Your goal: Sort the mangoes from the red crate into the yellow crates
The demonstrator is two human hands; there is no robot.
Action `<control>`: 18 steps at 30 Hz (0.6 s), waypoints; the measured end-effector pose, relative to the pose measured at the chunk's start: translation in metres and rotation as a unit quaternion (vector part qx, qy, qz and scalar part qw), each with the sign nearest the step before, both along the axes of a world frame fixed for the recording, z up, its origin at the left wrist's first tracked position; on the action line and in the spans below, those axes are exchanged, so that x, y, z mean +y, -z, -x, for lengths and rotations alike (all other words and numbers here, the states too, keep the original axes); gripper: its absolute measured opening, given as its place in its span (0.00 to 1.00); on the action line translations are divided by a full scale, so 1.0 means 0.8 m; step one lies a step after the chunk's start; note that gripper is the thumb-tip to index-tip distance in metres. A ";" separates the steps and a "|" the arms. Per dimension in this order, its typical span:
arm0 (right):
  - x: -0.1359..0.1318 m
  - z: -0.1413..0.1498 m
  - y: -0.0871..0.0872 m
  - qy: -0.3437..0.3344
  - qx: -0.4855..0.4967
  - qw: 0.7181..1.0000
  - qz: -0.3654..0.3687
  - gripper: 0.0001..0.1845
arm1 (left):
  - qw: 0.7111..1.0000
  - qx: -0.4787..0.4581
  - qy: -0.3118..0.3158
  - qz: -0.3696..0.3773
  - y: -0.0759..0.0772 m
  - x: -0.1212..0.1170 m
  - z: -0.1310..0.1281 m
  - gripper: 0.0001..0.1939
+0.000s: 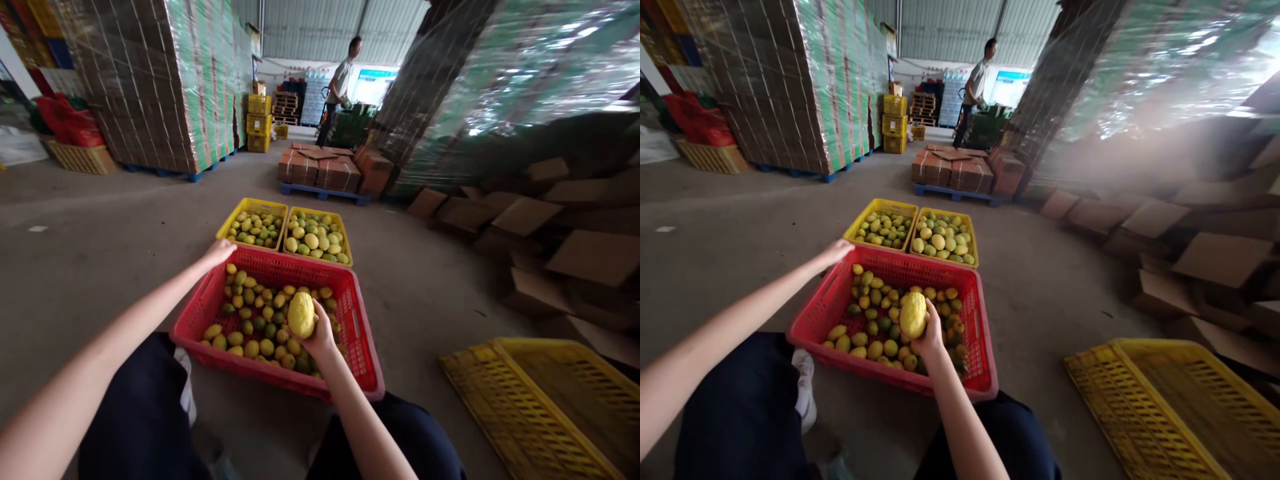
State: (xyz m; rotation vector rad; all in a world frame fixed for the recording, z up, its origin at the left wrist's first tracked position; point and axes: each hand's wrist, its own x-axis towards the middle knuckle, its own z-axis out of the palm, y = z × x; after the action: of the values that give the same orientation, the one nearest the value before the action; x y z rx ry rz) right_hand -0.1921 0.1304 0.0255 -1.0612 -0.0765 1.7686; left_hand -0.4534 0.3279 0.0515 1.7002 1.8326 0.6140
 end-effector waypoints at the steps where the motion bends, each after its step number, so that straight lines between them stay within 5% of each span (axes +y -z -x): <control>1: 0.000 0.001 0.004 -0.005 -0.007 1.000 0.002 0.19 | 0.999 0.031 0.004 0.022 0.017 -0.013 0.010 0.14; 6: -0.003 -0.001 0.043 -0.016 -0.010 0.999 0.049 0.18 | 0.981 0.173 -0.012 0.091 0.095 -0.065 0.048 0.19; 10: 0.002 -0.016 0.074 0.015 -0.008 0.992 0.122 0.15 | 0.967 0.236 -0.030 0.094 0.122 -0.060 0.054 0.26; 15: 0.045 -0.059 0.083 0.041 -0.098 0.984 0.141 0.13 | 0.941 0.327 0.083 -0.004 0.157 -0.038 0.061 0.30; 18: 0.087 -0.091 0.081 0.030 -0.168 0.979 0.113 0.12 | 0.933 0.338 0.099 -0.077 0.189 -0.034 0.070 0.32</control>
State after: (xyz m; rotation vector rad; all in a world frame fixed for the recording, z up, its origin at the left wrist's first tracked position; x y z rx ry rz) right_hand -0.1192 0.1998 -0.0391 -1.5063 -0.0520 1.5546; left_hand -0.5093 0.3003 -0.0999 2.3751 2.0415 0.0766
